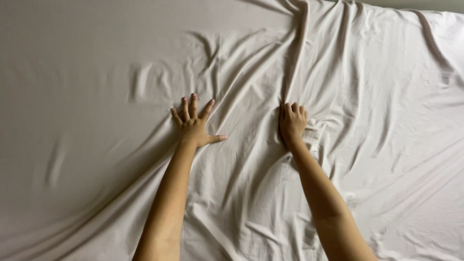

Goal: The person spreads a white fitted sheet over a mattress on a metal bed frame, smoothing it and tucking the edges. They then place a pillow with a feather-patterned pillowcase onto the bed.

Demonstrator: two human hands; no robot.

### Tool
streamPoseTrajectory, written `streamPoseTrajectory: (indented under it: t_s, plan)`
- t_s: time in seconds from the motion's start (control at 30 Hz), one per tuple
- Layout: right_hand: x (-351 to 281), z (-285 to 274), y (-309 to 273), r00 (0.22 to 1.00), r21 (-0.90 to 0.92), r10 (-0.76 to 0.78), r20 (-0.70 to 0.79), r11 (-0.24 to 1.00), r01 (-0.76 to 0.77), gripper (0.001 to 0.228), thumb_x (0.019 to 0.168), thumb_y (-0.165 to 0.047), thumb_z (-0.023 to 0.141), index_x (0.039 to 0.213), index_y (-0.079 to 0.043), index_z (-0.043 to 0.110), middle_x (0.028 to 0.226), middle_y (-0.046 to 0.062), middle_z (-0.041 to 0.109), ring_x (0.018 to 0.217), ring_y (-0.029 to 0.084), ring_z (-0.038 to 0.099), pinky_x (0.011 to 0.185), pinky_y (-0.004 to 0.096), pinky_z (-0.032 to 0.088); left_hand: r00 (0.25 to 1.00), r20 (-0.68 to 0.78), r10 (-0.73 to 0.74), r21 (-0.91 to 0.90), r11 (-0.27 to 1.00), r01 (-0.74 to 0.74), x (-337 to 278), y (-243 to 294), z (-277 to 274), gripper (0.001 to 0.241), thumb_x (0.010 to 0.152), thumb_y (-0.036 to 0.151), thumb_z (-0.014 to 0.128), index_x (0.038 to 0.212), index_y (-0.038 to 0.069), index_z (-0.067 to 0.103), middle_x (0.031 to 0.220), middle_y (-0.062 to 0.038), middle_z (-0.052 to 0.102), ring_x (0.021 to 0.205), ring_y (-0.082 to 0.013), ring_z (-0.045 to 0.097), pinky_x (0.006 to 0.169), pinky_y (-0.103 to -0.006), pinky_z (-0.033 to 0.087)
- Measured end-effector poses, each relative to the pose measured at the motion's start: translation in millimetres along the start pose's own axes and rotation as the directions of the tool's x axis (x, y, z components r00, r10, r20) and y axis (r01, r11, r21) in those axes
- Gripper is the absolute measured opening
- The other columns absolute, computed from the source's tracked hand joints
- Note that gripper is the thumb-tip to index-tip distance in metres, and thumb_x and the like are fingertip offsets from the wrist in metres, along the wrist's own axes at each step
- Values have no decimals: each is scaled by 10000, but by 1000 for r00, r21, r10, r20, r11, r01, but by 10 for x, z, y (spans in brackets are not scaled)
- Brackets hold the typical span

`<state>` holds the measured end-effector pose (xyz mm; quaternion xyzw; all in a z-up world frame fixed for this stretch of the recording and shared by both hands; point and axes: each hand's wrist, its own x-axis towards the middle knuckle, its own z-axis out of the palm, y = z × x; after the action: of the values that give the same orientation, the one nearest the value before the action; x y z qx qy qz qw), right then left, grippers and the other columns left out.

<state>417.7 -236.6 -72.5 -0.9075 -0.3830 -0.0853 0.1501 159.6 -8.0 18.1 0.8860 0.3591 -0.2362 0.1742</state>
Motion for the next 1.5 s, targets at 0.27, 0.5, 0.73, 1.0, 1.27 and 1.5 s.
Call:
streamPoseTrajectory:
  t_s: [0.27, 0.5, 0.73, 1.0, 1.27, 1.5]
  plan:
    - [211, -771, 914, 951, -68, -61, 302, 994, 85, 208, 1067, -289, 550, 1039, -97, 627, 956, 161, 685, 769, 414, 682, 646, 545, 525, 961, -221, 167, -96, 977, -191, -656, -58, 747, 1191, 693, 909, 577, 1616, 404, 19, 1708, -107, -103, 1562, -350, -104, 1185, -716, -64]
    - [-199, -480, 705, 893, 50, 392, 219, 910, -412, 448, 1016, -451, 591, 1031, -4, 605, 974, 258, 695, 892, 463, 671, 749, 562, 517, 895, -434, 99, -18, 993, -118, -982, -76, 1723, 432, 1057, 406, 619, 1414, 170, 561, 1401, -77, 544, 1261, -302, 525, 1086, -504, 442]
    - [-1390, -671, -63, 835, 74, 345, 429, 908, -413, 660, 868, -652, 690, 987, -2, 699, 899, 236, 734, 859, 393, 726, 794, 480, 549, 850, -514, 110, -245, 932, -269, -1505, 25, 1136, 593, 906, 470, 719, 1247, 9, 569, 1187, -156, 545, 1067, -349, 517, 921, -507, 450]
    - [-2090, -1153, 145, 921, 80, 324, 218, 934, -347, 453, 1057, -441, 621, 846, -40, 604, 811, 166, 690, 758, 397, 662, 691, 519, 511, 909, -285, 304, 1, 948, -317, -2077, -416, 1489, 475, 903, 397, 701, 1227, 76, 569, 1210, -110, 554, 1139, -287, 501, 968, -490, 416]
    - [-2703, -1281, -571, 794, 89, 460, 398, 842, -532, 658, 907, -655, 687, 865, -4, 774, 775, 227, 723, 743, 387, 716, 718, 506, 550, 936, -338, 98, -30, 993, -114, -2646, -1135, 1810, 323, 946, 290, 669, 1192, 101, 580, 1192, -102, 583, 1113, -306, 542, 925, -485, 453]
    - [-3552, -1154, -275, 944, 222, 147, 295, 951, -217, 213, 832, -276, 674, 906, -85, 731, 836, 172, 718, 737, 399, 683, 635, 494, 527, 953, -301, -21, -108, 994, -12, -2988, -1424, 1851, 352, 979, 316, 665, 1220, 71, 587, 1239, -118, 582, 1157, -287, 532, 994, -476, 445]
